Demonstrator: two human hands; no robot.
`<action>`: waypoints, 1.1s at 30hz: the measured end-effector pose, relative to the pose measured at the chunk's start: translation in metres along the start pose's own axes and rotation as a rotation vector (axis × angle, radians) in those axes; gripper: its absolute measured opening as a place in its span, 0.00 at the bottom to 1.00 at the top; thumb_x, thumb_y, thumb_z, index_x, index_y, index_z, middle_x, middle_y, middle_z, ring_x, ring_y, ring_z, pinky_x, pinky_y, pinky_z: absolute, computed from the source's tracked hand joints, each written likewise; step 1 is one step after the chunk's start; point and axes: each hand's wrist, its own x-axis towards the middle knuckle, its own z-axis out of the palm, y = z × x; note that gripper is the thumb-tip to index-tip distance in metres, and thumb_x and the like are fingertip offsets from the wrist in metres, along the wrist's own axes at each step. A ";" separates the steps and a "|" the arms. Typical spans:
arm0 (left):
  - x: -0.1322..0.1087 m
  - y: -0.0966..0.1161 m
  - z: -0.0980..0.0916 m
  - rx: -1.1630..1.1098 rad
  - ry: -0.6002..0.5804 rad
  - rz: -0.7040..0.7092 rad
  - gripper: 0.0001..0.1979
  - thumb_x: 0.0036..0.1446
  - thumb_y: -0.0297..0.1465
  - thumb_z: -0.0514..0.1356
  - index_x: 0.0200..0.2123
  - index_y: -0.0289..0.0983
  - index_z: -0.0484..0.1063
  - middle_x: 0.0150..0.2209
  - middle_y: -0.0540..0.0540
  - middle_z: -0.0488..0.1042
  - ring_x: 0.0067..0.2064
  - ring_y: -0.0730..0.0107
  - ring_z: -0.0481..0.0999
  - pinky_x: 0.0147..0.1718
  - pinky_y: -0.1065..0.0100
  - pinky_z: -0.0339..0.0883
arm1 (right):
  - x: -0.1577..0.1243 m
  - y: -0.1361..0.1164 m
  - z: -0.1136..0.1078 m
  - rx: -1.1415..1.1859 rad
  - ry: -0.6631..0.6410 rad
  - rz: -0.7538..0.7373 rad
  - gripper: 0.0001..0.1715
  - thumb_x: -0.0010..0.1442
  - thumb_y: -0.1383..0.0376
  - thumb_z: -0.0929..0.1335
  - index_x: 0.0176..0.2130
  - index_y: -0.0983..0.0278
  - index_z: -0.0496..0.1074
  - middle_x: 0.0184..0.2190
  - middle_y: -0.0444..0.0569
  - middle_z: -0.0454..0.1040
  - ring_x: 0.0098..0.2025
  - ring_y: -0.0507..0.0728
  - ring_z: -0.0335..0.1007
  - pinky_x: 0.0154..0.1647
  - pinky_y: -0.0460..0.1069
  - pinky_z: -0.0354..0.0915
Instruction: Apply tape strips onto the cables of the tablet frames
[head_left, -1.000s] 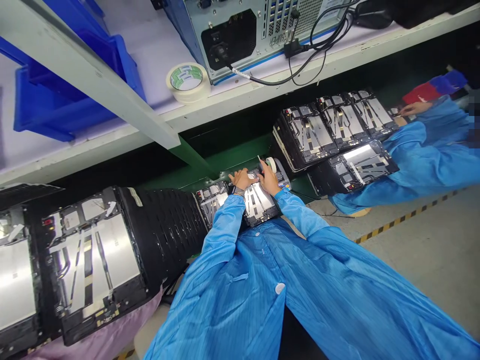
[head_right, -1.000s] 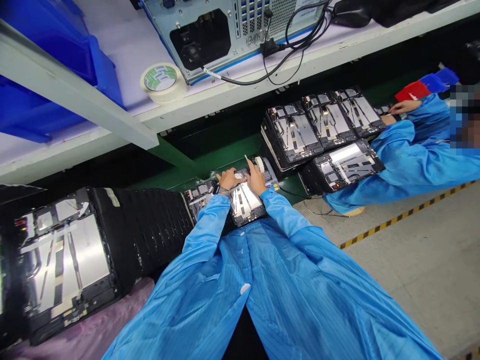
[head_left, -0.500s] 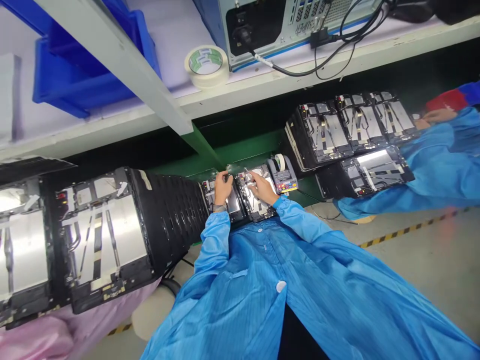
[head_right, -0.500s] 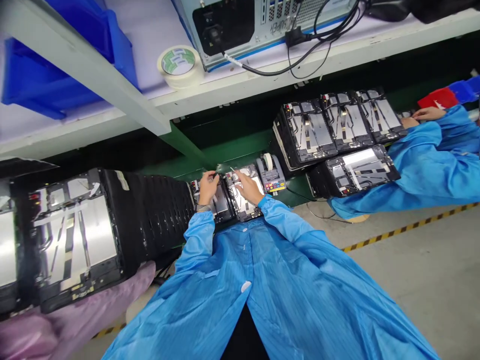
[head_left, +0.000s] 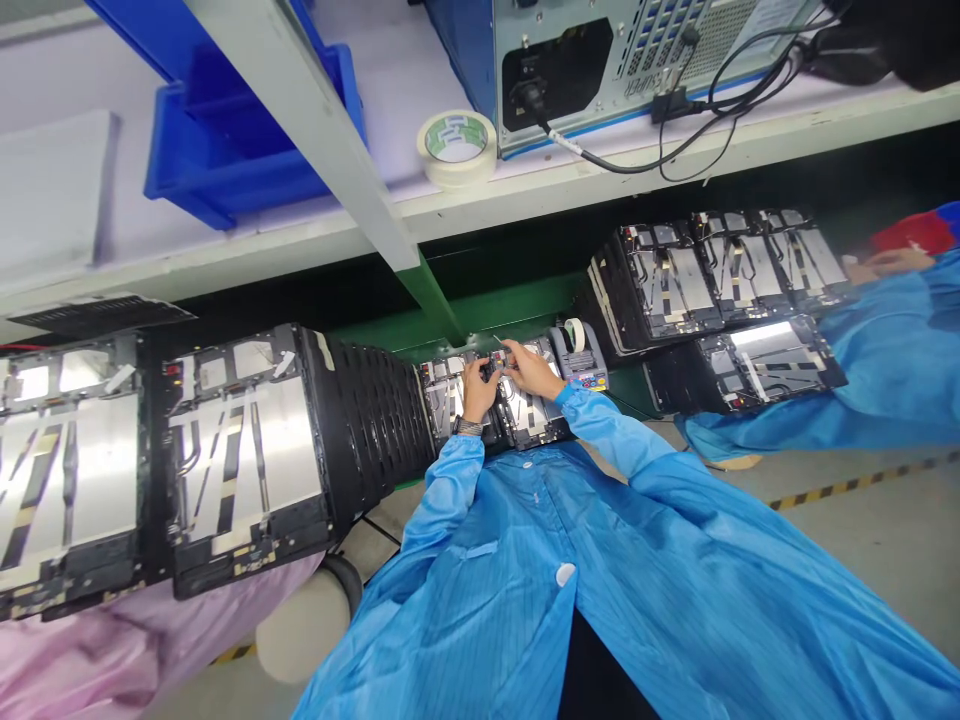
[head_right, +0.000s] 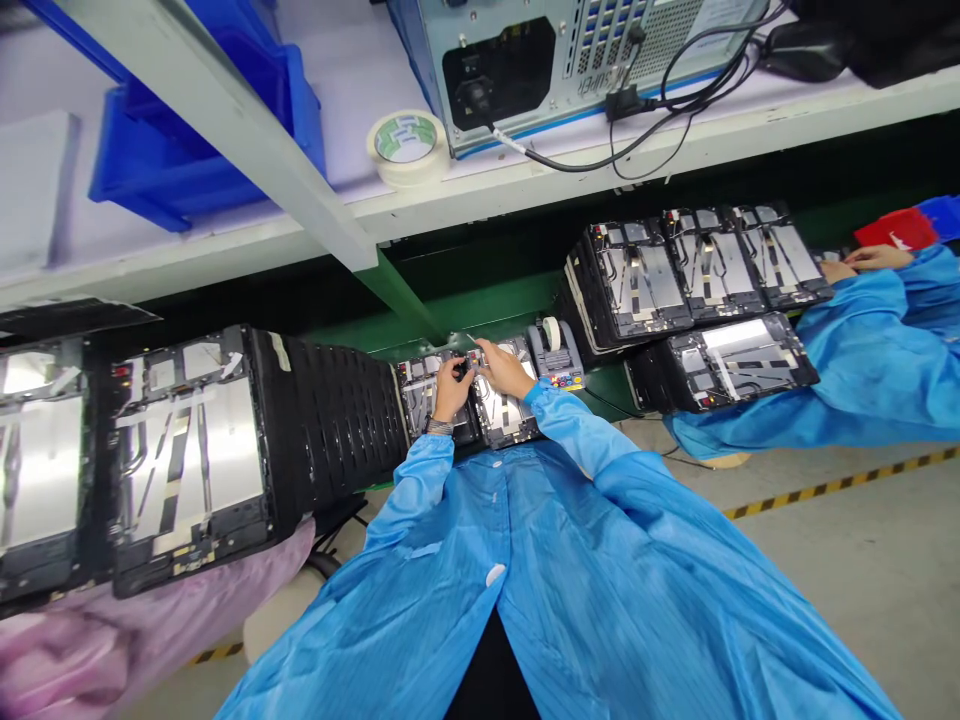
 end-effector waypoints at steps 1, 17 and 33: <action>-0.001 -0.001 0.000 -0.023 -0.004 -0.008 0.17 0.63 0.31 0.64 0.55 0.40 0.73 0.58 0.40 0.73 0.50 0.62 0.75 0.57 0.58 0.70 | -0.003 0.002 0.001 0.011 -0.010 0.002 0.39 0.63 0.70 0.67 0.71 0.63 0.57 0.46 0.51 0.76 0.44 0.59 0.72 0.48 0.52 0.67; 0.003 0.001 0.020 -0.164 0.010 -0.168 0.14 0.63 0.30 0.65 0.51 0.37 0.71 0.56 0.40 0.75 0.39 0.71 0.76 0.47 0.64 0.73 | 0.035 0.009 0.000 -0.077 -0.112 -0.057 0.38 0.59 0.77 0.65 0.67 0.62 0.64 0.41 0.48 0.78 0.38 0.57 0.72 0.39 0.48 0.64; 0.014 -0.004 0.022 -0.153 0.015 -0.172 0.25 0.61 0.30 0.67 0.60 0.38 0.69 0.50 0.42 0.75 0.44 0.67 0.77 0.49 0.63 0.73 | 0.032 0.002 -0.010 -0.102 -0.178 -0.067 0.40 0.55 0.80 0.64 0.65 0.64 0.68 0.40 0.48 0.79 0.38 0.58 0.73 0.39 0.48 0.63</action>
